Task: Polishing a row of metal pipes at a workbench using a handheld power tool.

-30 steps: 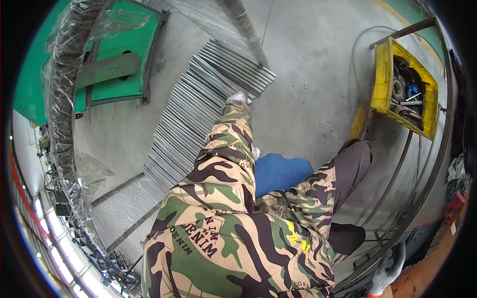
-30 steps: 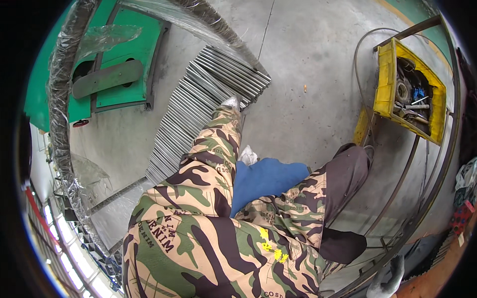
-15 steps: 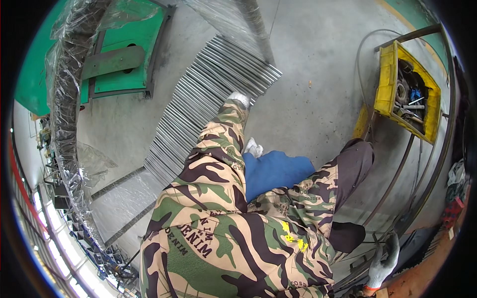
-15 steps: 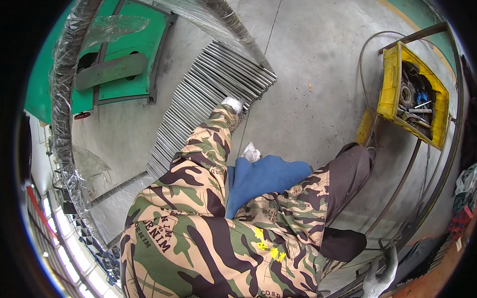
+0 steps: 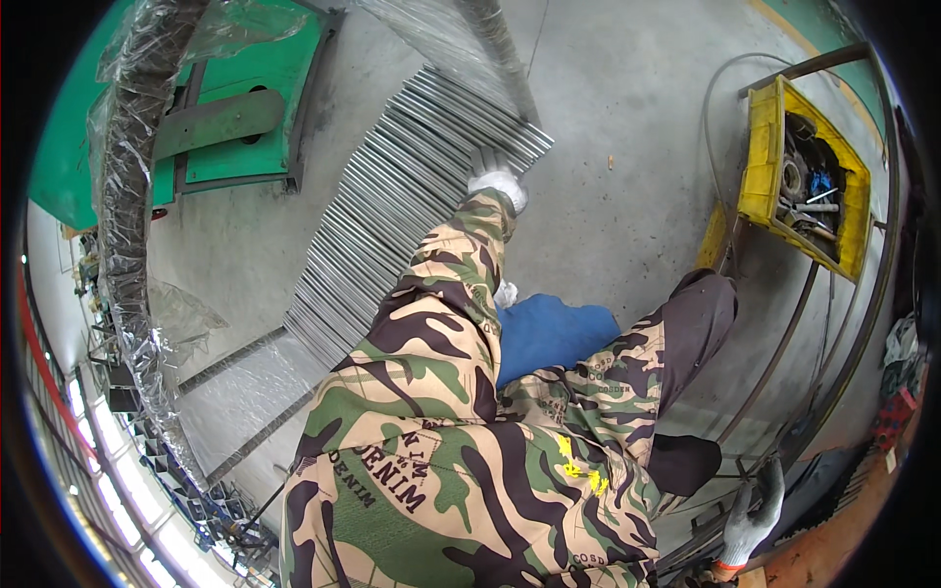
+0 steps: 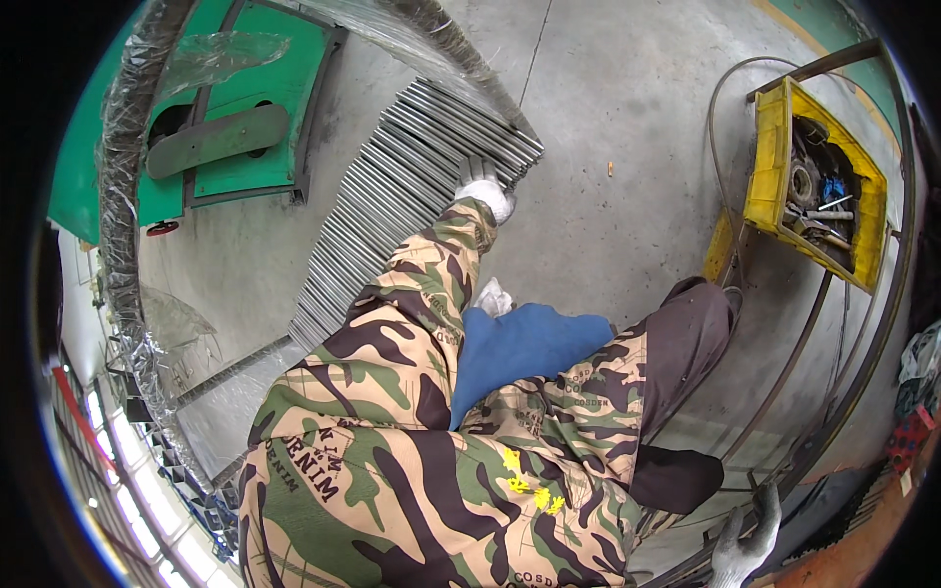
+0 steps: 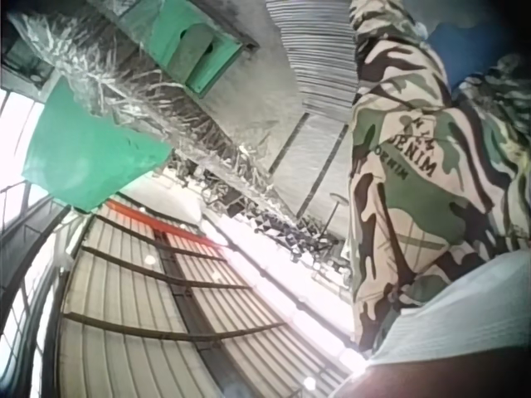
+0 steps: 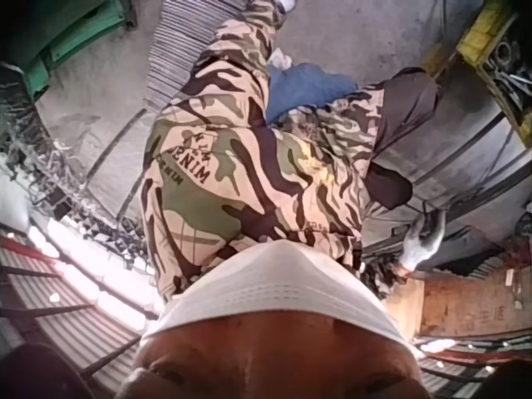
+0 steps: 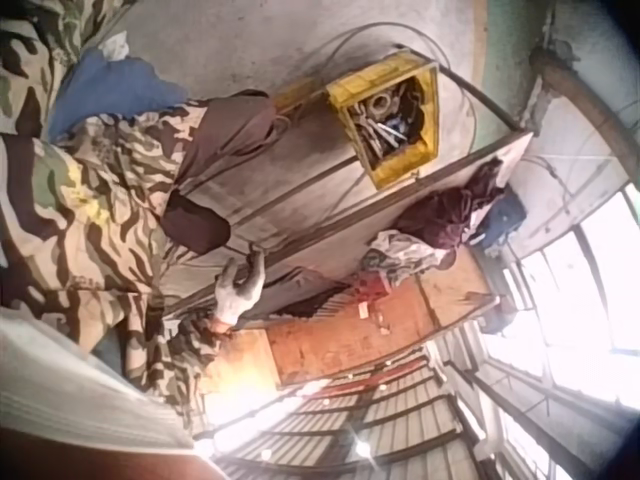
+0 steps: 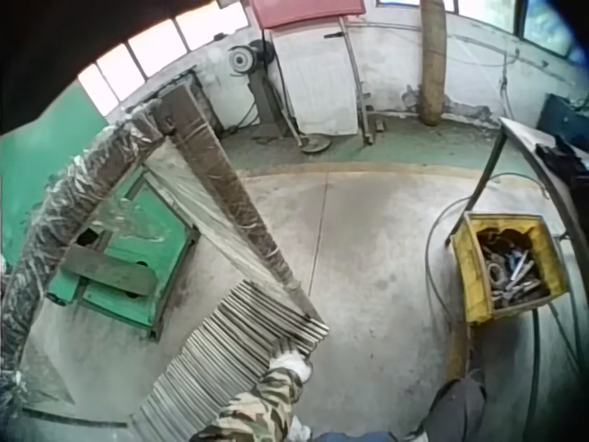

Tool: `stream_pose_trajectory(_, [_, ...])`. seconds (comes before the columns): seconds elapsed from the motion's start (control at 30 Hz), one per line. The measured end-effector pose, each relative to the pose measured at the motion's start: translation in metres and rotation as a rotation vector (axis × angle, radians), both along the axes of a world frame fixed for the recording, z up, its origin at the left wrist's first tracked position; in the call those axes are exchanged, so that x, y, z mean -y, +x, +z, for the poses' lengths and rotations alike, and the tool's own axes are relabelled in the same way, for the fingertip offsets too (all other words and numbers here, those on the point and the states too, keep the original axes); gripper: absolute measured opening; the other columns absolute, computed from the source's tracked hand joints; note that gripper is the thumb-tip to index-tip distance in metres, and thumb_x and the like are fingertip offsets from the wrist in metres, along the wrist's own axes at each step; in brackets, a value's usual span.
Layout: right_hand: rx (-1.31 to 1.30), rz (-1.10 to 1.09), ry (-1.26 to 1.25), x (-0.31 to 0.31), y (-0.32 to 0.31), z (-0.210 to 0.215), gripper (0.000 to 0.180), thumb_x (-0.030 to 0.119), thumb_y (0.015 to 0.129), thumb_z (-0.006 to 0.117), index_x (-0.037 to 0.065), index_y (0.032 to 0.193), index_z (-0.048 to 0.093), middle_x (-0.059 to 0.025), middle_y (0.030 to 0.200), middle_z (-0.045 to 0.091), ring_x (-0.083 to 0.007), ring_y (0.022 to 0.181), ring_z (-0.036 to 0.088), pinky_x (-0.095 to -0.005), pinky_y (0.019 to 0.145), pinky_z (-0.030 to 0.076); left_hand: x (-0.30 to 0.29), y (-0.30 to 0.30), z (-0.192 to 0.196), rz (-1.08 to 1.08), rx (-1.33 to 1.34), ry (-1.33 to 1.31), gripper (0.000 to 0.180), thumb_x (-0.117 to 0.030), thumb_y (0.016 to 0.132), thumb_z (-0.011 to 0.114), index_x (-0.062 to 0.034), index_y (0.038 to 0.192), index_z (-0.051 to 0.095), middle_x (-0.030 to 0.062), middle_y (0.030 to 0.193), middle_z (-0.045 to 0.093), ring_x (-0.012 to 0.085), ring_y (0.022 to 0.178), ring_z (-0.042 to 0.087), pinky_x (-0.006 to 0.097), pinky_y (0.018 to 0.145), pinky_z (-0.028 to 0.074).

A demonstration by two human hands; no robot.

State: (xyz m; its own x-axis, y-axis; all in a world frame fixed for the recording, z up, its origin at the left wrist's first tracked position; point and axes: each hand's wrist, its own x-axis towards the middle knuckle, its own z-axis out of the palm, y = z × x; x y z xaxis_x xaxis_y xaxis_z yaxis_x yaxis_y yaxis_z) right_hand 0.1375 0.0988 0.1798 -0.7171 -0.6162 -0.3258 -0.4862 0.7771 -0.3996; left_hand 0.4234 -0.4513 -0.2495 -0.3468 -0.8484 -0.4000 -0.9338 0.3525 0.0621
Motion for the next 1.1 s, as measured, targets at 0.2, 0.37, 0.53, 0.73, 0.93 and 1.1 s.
stream_pose_trajectory(0.2, [0.005, 0.01, 0.008, -0.017, 0.002, -0.001, 0.059, -0.003, 0.099, 0.066, -0.002, 0.157, 0.055, -0.0176, 0.149, 0.066, -0.0249, 0.129, 0.068, -0.0364, 0.109, 0.053, 0.003, -0.006, 0.02, -0.087, 0.095, 0.185, 0.09, -0.04, 0.094, 0.064, -0.0054, 0.17, 0.029, 0.019, 0.176, 0.024, 0.0447, 0.163, 0.02, 0.054, 0.135, 0.018])
stream_pose_trajectory(0.37, [0.064, -0.029, -0.051, -0.023, 0.0, -0.009, 0.058, -0.006, 0.099, 0.064, -0.003, 0.156, 0.055, -0.017, 0.151, 0.065, -0.0242, 0.129, 0.068, -0.0357, 0.109, 0.052, -0.001, 0.01, 0.03, -0.072, -0.027, 0.064, 0.089, -0.033, 0.089, 0.069, -0.0073, 0.167, 0.035, 0.0182, 0.173, 0.027, 0.041, 0.161, 0.024, 0.052, 0.132, 0.025])
stream_pose_trajectory(0.53, [0.094, -0.046, -0.064, -0.021, -0.004, -0.014, 0.059, -0.008, 0.098, 0.063, -0.003, 0.157, 0.054, -0.0167, 0.151, 0.065, -0.0242, 0.13, 0.067, -0.0359, 0.11, 0.052, 0.009, 0.019, 0.031, -0.095, 0.041, 0.1, 0.088, -0.031, 0.085, 0.075, -0.0106, 0.163, 0.041, 0.0198, 0.165, 0.039, 0.0397, 0.155, 0.034, 0.05, 0.13, 0.03])
stream_pose_trajectory(0.73, [0.071, -0.057, -0.069, -0.02, 0.003, -0.006, 0.058, -0.008, 0.099, 0.062, -0.002, 0.156, 0.055, -0.0166, 0.151, 0.065, -0.0244, 0.131, 0.067, -0.0369, 0.11, 0.053, -0.009, 0.007, 0.051, 0.008, -0.114, -0.071, 0.088, -0.035, 0.081, 0.079, -0.0016, 0.156, 0.047, 0.0234, 0.16, 0.044, 0.0416, 0.149, 0.042, 0.053, 0.126, 0.034])
stream_pose_trajectory(0.93, [0.061, -0.017, -0.019, -0.019, 0.003, 0.005, 0.057, -0.008, 0.099, 0.062, -0.002, 0.156, 0.055, -0.0174, 0.149, 0.066, -0.0245, 0.13, 0.068, -0.0366, 0.11, 0.053, -0.019, 0.007, 0.023, -0.053, -0.133, -0.352, 0.063, -0.037, 0.072, 0.074, -0.0115, 0.127, 0.06, 0.0097, 0.125, 0.053, 0.0303, 0.123, 0.05, 0.047, 0.105, 0.041])
stream_pose_trajectory(1.1, [0.085, -0.02, -0.061, -0.014, 0.002, 0.003, 0.056, -0.007, 0.1, 0.063, -0.003, 0.155, 0.056, -0.0182, 0.144, 0.069, -0.0227, 0.125, 0.069, -0.0351, 0.108, 0.053, -0.01, 0.022, 0.011, 0.003, -0.133, -0.034, 0.091, -0.045, 0.084, 0.081, -0.0076, 0.159, 0.046, 0.0174, 0.164, 0.044, 0.0377, 0.155, 0.038, 0.054, 0.129, 0.03])
